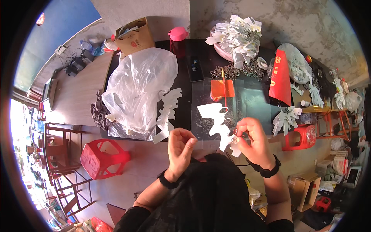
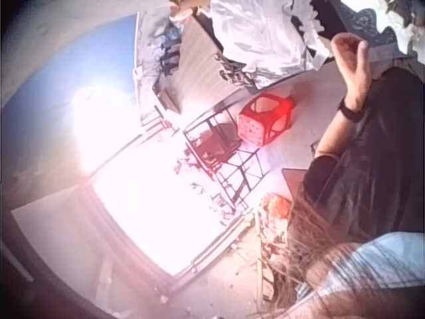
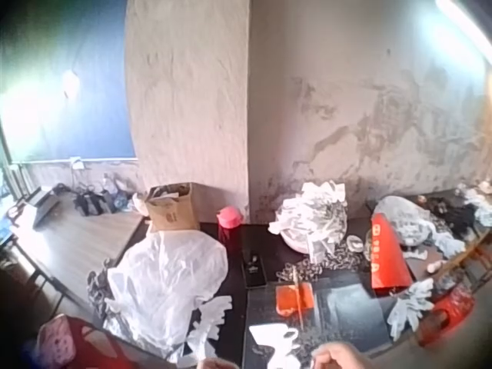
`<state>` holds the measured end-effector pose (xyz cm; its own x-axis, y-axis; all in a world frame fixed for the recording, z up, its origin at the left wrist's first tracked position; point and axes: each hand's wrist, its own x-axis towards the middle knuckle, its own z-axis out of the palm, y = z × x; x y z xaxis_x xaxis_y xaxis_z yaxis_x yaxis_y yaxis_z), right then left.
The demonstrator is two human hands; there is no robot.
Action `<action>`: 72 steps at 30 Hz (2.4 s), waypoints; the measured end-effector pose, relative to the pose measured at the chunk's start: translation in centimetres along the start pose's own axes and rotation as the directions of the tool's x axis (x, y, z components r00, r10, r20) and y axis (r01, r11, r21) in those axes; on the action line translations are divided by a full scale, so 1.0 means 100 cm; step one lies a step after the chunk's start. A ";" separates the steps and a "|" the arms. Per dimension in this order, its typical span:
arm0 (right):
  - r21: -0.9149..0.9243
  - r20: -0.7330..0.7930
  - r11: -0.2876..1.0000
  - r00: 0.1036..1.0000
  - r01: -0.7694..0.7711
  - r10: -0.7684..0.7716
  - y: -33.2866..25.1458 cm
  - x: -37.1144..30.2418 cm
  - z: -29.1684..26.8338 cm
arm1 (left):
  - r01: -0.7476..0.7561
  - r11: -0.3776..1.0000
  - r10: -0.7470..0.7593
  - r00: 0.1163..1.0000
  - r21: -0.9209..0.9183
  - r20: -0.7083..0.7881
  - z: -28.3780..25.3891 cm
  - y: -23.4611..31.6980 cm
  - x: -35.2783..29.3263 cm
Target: The person picks up a white paper cutout and threads a metal ring through a hole in the material. They continue to layer more paper cutouts onto the ring one by one before setting the assembled piece down.
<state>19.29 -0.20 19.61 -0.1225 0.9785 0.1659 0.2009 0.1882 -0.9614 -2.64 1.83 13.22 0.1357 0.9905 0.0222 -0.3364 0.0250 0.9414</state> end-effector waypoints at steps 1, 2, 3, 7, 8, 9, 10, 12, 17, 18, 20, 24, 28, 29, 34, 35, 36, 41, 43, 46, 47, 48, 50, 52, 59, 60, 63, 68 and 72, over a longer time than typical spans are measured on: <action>0.021 -0.031 0.999 0.998 -0.046 0.047 0.000 0.000 0.002 | 0.096 0.995 -0.095 0.994 0.000 0.049 0.005 0.008 -0.004; 0.043 -0.061 0.995 0.994 -0.092 0.094 0.000 0.000 0.005 | 0.190 0.982 -0.190 0.977 0.005 0.097 0.008 0.014 -0.007; 0.044 -0.062 0.995 0.993 -0.094 0.096 0.001 0.000 0.007 | 0.368 0.923 -0.383 0.903 0.111 0.194 0.005 0.011 -0.009; 0.043 -0.090 0.994 0.990 -0.102 0.105 0.002 -0.001 0.021 | 0.370 0.929 -0.351 0.868 0.013 0.350 0.021 0.001 -0.010; -0.033 -0.081 0.995 0.992 -0.095 0.092 0.003 -0.001 0.024 | 0.440 0.896 -0.397 0.854 -0.061 0.336 0.030 0.009 -0.006; -0.070 -0.080 0.994 0.994 -0.083 0.077 0.002 -0.001 0.026 | 0.504 0.853 -0.443 0.836 -0.135 0.325 0.036 0.012 -0.003; -0.066 -0.078 0.994 0.994 -0.082 0.077 0.003 -0.001 0.029 | 0.504 0.853 -0.444 0.836 -0.132 0.322 0.038 0.011 -0.001; -0.027 -0.080 0.996 0.993 -0.086 0.084 0.006 -0.001 0.034 | 0.478 0.853 -0.419 0.867 -0.209 0.271 0.041 0.008 -0.001; 0.098 -0.043 0.983 0.986 -0.156 0.160 0.010 0.000 0.037 | 0.451 0.870 -0.432 0.892 -0.200 0.134 0.042 0.005 -0.003; 0.187 -0.037 0.962 0.978 -0.197 0.207 0.013 0.000 0.037 | 0.452 0.869 -0.433 0.891 -0.200 0.132 0.042 0.003 -0.003; 0.276 -0.027 0.932 0.967 -0.235 0.251 0.017 0.000 0.039 | 0.431 0.876 -0.414 0.902 -0.215 0.124 0.041 0.000 -0.002; 0.319 -0.012 0.920 0.969 -0.229 0.245 0.022 0.000 0.041 | 0.421 0.887 -0.406 0.907 -0.190 0.112 0.037 -0.004 -0.003; 0.298 0.057 0.941 0.986 -0.164 0.154 0.024 0.002 0.037 | 0.313 0.950 -0.312 0.948 -0.012 0.059 0.035 -0.007 -0.005; 0.299 0.061 0.940 0.987 -0.163 0.151 0.024 0.002 0.037 | 0.294 0.954 -0.296 0.954 0.057 0.040 0.035 -0.007 -0.006; 0.380 0.052 0.879 0.955 -0.288 0.291 0.018 0.002 0.030 | 0.045 0.956 -0.086 0.988 0.290 0.129 0.038 -0.006 -0.008; 0.438 0.043 0.867 0.969 -0.238 0.245 0.016 0.003 0.024 | 0.072 0.979 -0.112 0.972 0.191 0.209 0.034 -0.008 -0.010; 0.415 0.083 0.880 0.973 -0.229 0.214 0.013 0.004 0.013 | 0.106 0.990 -0.128 0.948 0.092 0.290 0.027 -0.010 -0.012; 0.174 0.374 0.930 0.896 -0.323 0.241 -0.012 0.013 -0.030 | -0.041 0.978 0.000 0.981 0.204 0.195 -0.032 0.019 0.004; 0.059 0.507 0.949 0.828 -0.310 0.239 -0.017 0.016 -0.040 | -0.338 0.782 0.198 0.932 0.524 0.305 -0.017 0.043 0.039; -0.057 0.615 0.958 0.746 -0.279 0.254 -0.028 0.027 -0.041 | -0.320 0.810 -0.002 0.836 0.491 0.549 0.002 0.040 0.068; -0.083 0.609 0.958 0.746 -0.275 0.267 -0.031 0.029 -0.039 | -0.320 0.807 0.001 0.841 0.496 0.540 0.003 0.039 0.069; -0.082 0.617 0.959 0.742 -0.271 0.263 -0.031 0.032 -0.040 | 0.027 0.895 -0.261 0.840 0.445 0.475 0.004 0.037 0.069; -0.157 0.591 0.980 0.783 -0.122 0.192 -0.027 0.034 -0.045 | 0.377 0.852 -0.514 0.735 0.364 0.443 0.005 0.034 0.069; -0.099 0.488 0.975 0.844 -0.199 0.222 -0.021 0.036 -0.056 | 0.450 0.871 -0.490 0.784 0.195 0.380 0.008 0.030 0.063; -0.372 -0.144 0.928 0.986 0.026 -0.085 0.002 0.025 -0.033 | 0.462 0.886 -0.433 0.853 -0.034 0.292 0.017 0.007 0.046; -0.400 -0.159 0.916 0.984 0.013 -0.084 -0.001 0.024 -0.021 | 0.466 0.884 -0.437 0.850 -0.034 0.296 0.017 0.005 0.045; -0.489 -0.159 0.870 0.976 0.054 -0.150 0.009 0.024 0.005 | 0.489 0.860 -0.426 0.846 -0.147 0.322 0.019 0.002 0.041; -0.431 -0.227 0.902 0.971 -0.029 -0.077 0.021 0.020 0.023 | 0.506 0.832 -0.427 0.847 -0.230 0.316 0.026 0.006 0.038; -0.516 -0.162 0.855 0.975 0.048 -0.152 0.015 0.022 0.020 | 0.504 0.823 -0.413 0.848 -0.264 0.331 0.027 0.003 0.036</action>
<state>17.40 2.05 18.10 0.0078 0.9390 0.3437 0.6673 0.2511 -0.7012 0.23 5.00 14.46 0.5625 0.7853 -0.2587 -0.4546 0.5550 0.6966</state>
